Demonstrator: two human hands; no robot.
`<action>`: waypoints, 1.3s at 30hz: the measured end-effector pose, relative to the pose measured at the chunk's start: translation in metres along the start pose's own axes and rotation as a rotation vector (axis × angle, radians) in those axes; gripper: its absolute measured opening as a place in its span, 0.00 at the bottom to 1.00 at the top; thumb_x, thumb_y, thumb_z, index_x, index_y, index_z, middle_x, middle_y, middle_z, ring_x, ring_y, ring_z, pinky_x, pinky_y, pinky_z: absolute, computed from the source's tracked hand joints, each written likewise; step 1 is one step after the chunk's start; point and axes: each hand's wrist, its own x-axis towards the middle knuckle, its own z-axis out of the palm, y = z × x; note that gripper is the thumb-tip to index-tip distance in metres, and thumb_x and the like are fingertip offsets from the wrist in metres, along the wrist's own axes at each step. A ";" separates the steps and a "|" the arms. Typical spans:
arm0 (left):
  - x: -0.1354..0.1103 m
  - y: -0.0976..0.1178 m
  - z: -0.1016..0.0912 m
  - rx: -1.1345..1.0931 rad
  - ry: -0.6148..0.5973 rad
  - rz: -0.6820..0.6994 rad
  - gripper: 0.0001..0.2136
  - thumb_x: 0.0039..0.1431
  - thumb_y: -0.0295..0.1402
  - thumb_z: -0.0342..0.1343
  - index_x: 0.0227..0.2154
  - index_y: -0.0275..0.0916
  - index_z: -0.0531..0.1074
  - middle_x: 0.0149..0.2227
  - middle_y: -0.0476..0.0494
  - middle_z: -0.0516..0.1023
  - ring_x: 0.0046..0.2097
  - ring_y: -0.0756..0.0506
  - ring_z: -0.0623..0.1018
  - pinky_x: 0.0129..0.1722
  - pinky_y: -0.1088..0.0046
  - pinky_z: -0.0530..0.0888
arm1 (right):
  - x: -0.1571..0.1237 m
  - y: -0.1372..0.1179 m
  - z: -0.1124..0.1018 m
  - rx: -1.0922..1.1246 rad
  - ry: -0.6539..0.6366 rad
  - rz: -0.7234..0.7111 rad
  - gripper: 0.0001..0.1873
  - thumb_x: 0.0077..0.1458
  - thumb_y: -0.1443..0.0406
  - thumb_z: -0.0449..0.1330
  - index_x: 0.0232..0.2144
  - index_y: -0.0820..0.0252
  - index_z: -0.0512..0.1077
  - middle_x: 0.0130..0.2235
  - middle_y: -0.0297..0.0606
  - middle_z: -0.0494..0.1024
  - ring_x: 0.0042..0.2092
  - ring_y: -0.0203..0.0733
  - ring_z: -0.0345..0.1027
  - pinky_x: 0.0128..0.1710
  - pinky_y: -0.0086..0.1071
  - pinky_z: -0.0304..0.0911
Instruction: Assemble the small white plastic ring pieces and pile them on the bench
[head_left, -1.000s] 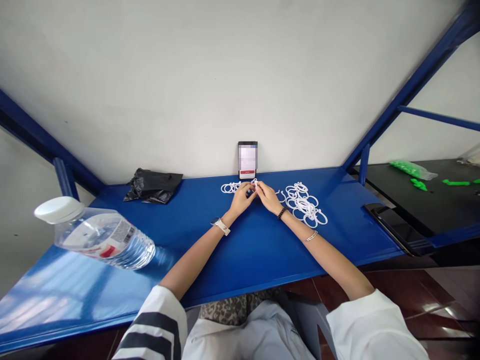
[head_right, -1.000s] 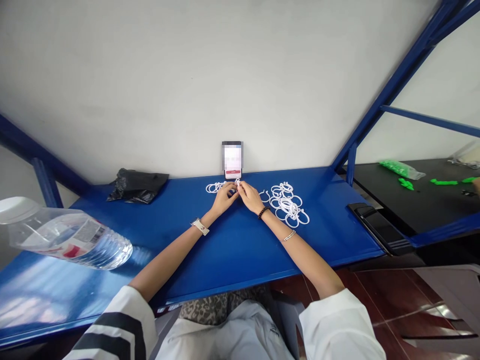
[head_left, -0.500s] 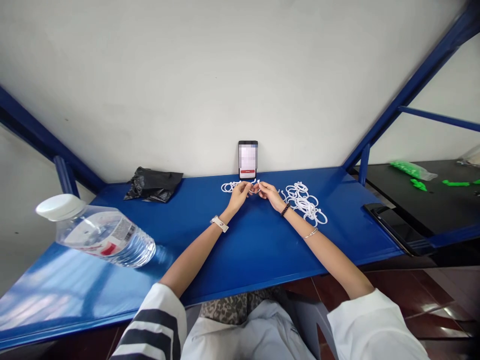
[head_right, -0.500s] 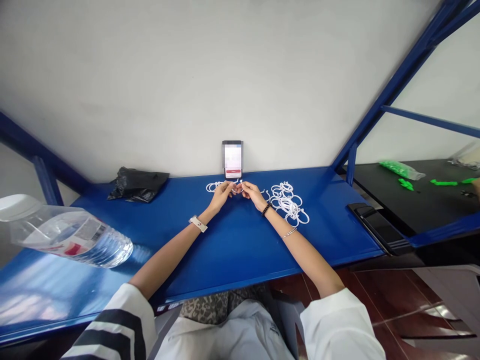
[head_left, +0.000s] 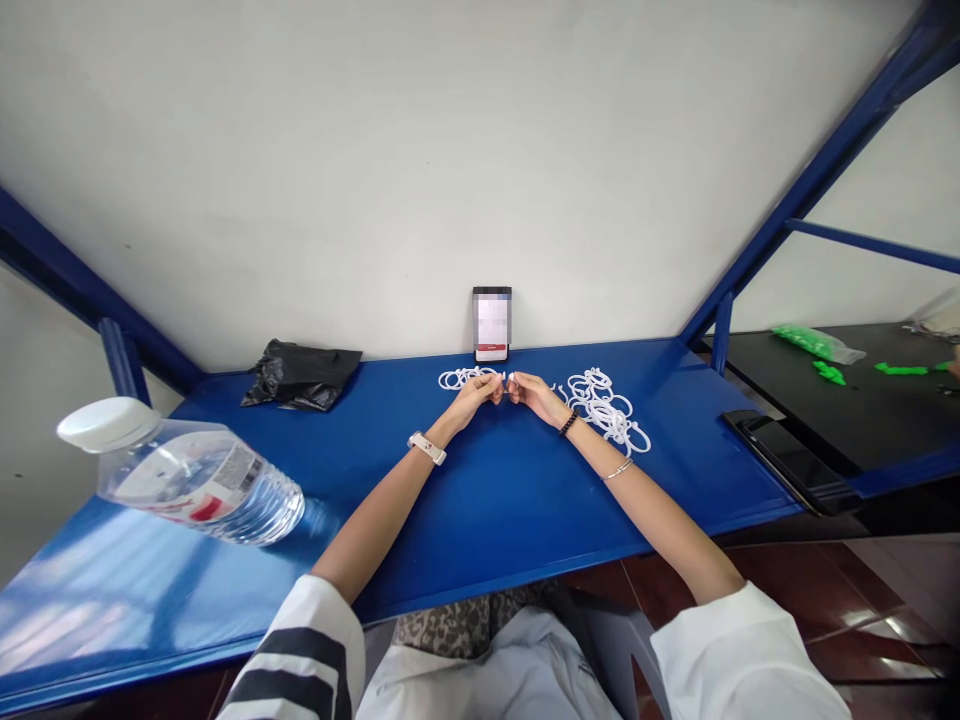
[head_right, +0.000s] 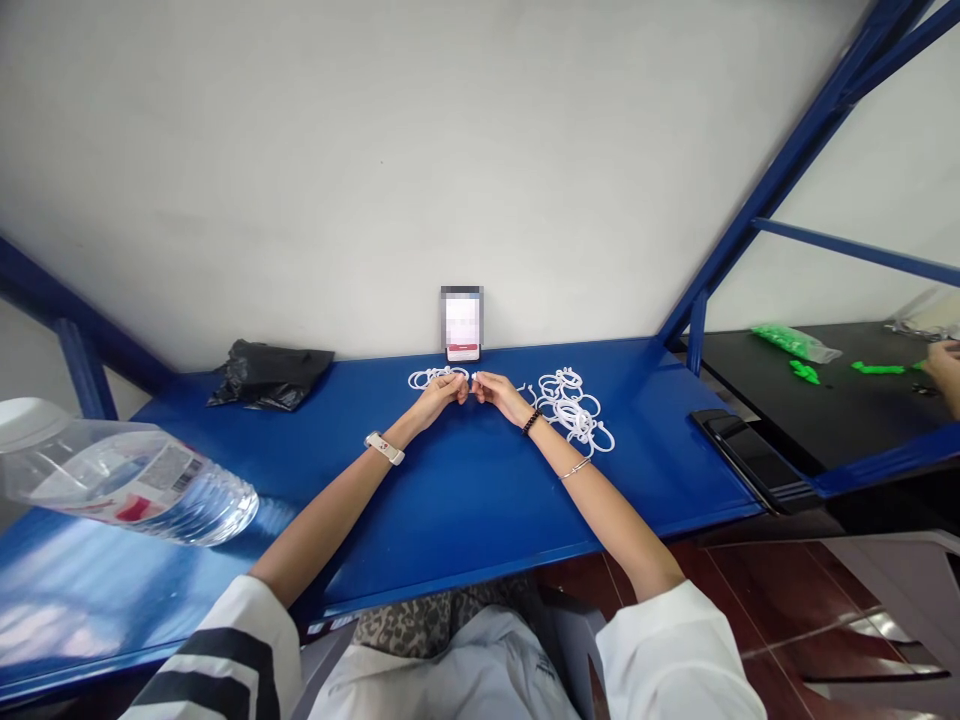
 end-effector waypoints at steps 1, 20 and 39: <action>0.000 0.000 -0.001 0.000 -0.016 0.004 0.23 0.54 0.54 0.55 0.21 0.37 0.66 0.23 0.49 0.66 0.26 0.51 0.67 0.31 0.70 0.68 | 0.000 0.000 -0.001 0.011 -0.013 0.003 0.19 0.52 0.49 0.61 0.24 0.59 0.70 0.25 0.32 0.65 0.28 0.35 0.58 0.32 0.31 0.58; 0.000 -0.006 0.001 -0.075 -0.057 -0.067 0.23 0.57 0.52 0.54 0.22 0.34 0.68 0.23 0.47 0.70 0.26 0.52 0.68 0.32 0.72 0.66 | -0.002 -0.003 0.004 -0.053 -0.040 0.016 0.23 0.50 0.47 0.63 0.22 0.61 0.71 0.24 0.32 0.69 0.27 0.34 0.58 0.31 0.31 0.55; -0.004 0.000 -0.001 -0.074 -0.085 -0.047 0.20 0.51 0.48 0.62 0.20 0.34 0.70 0.24 0.47 0.70 0.27 0.52 0.67 0.30 0.73 0.63 | -0.003 -0.001 -0.003 0.024 -0.136 0.019 0.21 0.47 0.50 0.67 0.20 0.61 0.70 0.24 0.32 0.68 0.27 0.33 0.57 0.31 0.31 0.55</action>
